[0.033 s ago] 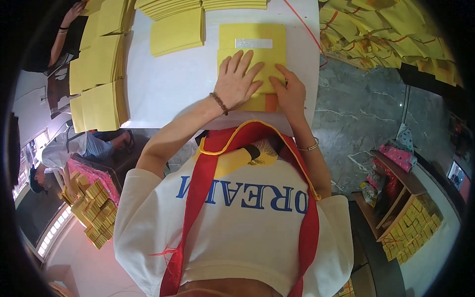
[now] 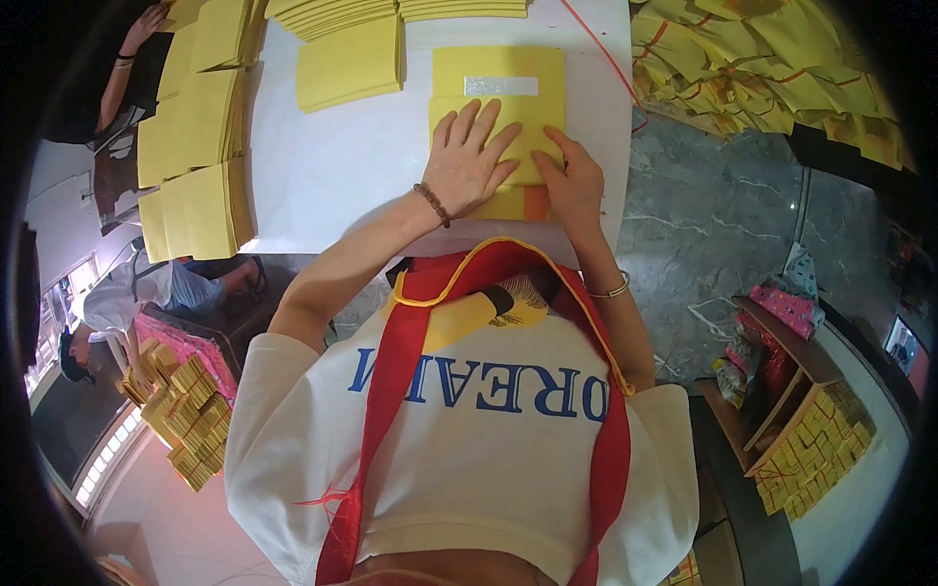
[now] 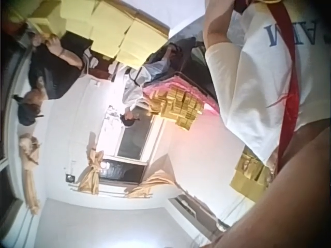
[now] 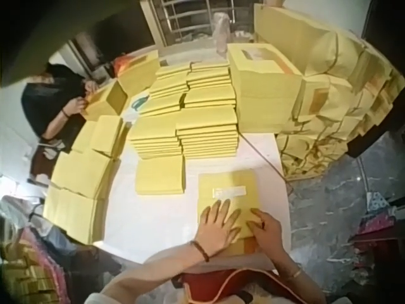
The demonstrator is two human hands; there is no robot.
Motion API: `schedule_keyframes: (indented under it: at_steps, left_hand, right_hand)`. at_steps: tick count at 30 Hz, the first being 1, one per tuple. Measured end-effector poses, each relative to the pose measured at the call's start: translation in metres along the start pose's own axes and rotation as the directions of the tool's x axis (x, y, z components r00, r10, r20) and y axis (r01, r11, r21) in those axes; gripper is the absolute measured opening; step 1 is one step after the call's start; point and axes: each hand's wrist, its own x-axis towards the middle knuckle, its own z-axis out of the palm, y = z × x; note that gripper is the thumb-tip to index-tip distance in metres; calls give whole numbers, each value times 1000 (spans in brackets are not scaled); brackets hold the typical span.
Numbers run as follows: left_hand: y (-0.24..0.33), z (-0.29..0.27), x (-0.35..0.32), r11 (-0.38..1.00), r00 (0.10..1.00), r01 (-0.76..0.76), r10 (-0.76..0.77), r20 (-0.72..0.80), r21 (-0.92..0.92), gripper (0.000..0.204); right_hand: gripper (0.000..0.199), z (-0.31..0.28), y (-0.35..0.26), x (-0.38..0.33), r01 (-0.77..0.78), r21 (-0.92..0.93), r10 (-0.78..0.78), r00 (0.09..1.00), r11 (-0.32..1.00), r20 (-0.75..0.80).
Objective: Organizing and stacking yellow ritual joss paper sheets on a workbench.
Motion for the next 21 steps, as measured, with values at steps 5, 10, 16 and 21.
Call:
schedule_keyframes:
  at_steps: [5,10,16,21]
  left_hand:
    - [-2,10,-5,998,998,28,-31,48,55,47]
    - [-4,11,-5,989,986,-3,-21,164,146,51]
    - [-11,9,-2,918,976,212,-183,119,-335,52]
    - [-30,2,-15,275,926,172,-372,60,-946,54]
  right_hand:
    - [39,-3,-14,-4,-126,-8,127,989,992,75]
    - [51,16,-39,-7,542,-634,-503,822,551,266]
    - [53,36,-15,-2,461,-457,-426,886,761,186]
    - [57,40,-21,-3,499,-679,-426,856,538,292]
